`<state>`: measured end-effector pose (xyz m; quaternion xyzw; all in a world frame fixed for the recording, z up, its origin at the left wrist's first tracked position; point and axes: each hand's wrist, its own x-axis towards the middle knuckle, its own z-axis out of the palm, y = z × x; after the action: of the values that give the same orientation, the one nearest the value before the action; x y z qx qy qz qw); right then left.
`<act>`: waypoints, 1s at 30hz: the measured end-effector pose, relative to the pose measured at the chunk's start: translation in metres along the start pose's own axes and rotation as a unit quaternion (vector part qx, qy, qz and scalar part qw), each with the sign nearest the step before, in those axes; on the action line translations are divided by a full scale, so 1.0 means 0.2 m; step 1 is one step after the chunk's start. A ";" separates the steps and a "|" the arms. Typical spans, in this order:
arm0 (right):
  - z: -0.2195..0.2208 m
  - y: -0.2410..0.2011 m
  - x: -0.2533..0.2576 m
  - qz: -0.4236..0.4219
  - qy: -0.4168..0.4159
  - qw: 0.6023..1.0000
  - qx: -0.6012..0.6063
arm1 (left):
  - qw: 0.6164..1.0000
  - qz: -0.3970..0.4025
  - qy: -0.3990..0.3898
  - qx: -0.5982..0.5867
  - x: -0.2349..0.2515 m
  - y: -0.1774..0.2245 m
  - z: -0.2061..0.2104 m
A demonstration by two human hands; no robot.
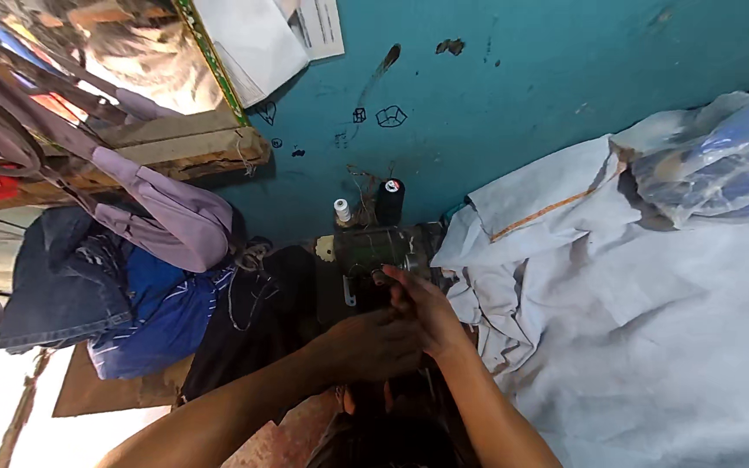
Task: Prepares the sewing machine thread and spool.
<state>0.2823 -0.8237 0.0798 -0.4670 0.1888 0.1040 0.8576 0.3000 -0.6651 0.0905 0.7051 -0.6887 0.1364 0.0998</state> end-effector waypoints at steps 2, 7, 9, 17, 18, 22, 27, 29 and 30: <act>0.01 0.00 -0.03 0.008 0.022 1.000 -0.006 | 0.998 0.032 0.044 0.018 -0.04 0.03 0.01; -0.06 0.11 -0.18 -0.012 -0.016 0.997 -0.078 | 0.954 -0.278 0.105 -0.042 -0.02 -0.02 -0.04; -0.11 0.18 -0.27 -0.007 -0.041 0.996 -0.084 | 0.826 -0.499 -0.005 -0.263 0.05 -0.09 -0.09; -0.35 0.41 -0.53 0.082 -0.049 0.989 -0.112 | 0.306 -0.624 0.258 -0.671 0.21 0.00 0.00; -0.36 0.40 -0.55 0.107 -0.042 0.982 -0.148 | 0.302 -0.622 0.268 -0.671 0.20 0.02 0.00; -0.52 0.44 -0.55 0.139 -0.031 0.932 -0.333 | 0.330 -0.608 0.266 -0.672 0.19 0.13 0.01; -0.58 0.26 -0.29 -0.092 0.064 0.853 -0.510 | 0.368 -0.578 0.271 -0.676 0.13 0.26 0.00; -0.46 0.08 -0.10 -0.215 0.088 0.828 -0.511 | 0.412 -0.565 0.303 -0.647 0.10 0.27 -0.03; -0.42 0.01 0.01 -0.252 0.089 0.818 -0.509 | 0.437 -0.560 0.318 -0.629 0.08 0.26 -0.04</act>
<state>0.2648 -0.8939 0.0366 -0.8756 0.0604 -0.0763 0.4731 0.2475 -0.6799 0.1021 0.5872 0.0398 -0.2052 0.7820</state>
